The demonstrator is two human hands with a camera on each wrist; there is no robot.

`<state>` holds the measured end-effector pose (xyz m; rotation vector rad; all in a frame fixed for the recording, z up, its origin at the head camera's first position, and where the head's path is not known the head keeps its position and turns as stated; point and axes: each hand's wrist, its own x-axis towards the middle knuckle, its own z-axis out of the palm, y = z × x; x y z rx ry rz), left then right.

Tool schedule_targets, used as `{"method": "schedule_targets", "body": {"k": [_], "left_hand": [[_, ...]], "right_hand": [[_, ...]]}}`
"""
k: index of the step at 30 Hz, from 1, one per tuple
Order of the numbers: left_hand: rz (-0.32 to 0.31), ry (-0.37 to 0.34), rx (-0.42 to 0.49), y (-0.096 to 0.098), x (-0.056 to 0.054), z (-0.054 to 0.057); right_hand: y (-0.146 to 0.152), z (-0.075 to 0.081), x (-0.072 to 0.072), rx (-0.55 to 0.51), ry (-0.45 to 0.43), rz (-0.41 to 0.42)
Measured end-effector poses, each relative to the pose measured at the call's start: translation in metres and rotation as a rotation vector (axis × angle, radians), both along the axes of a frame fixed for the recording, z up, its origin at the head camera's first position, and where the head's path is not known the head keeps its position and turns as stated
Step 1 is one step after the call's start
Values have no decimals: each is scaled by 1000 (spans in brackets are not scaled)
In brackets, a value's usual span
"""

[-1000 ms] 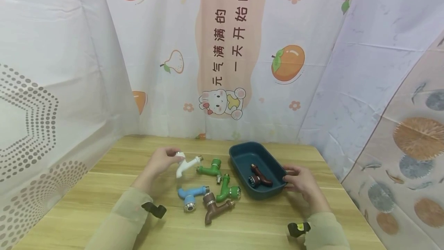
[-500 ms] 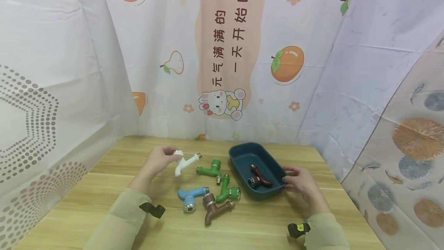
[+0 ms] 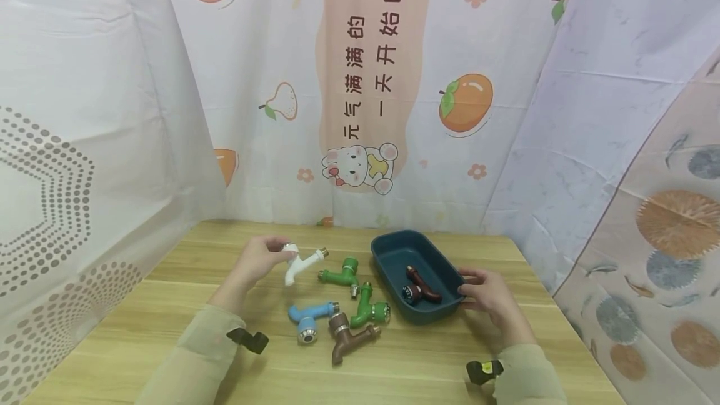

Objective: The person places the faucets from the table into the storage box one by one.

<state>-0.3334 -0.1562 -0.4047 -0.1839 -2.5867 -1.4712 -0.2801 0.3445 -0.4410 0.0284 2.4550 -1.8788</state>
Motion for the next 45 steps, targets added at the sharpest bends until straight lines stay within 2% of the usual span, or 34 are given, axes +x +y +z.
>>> {"method": "schedule_targets", "body": {"k": [9,16,28,45], "left_hand": [[9,-22,-4,2,-2,-5],[-8,-9,2,11,-3,1],[-30,-9,22,26,-8,2],[-59,-11,44,46,-16,13]], "right_hand": [[1,-3,-2,-9,2,16],[1,-2,-1,-6,3,6],[2,-4,-2,-15,11,3],[1,-2,-1,3,11,3]]}}
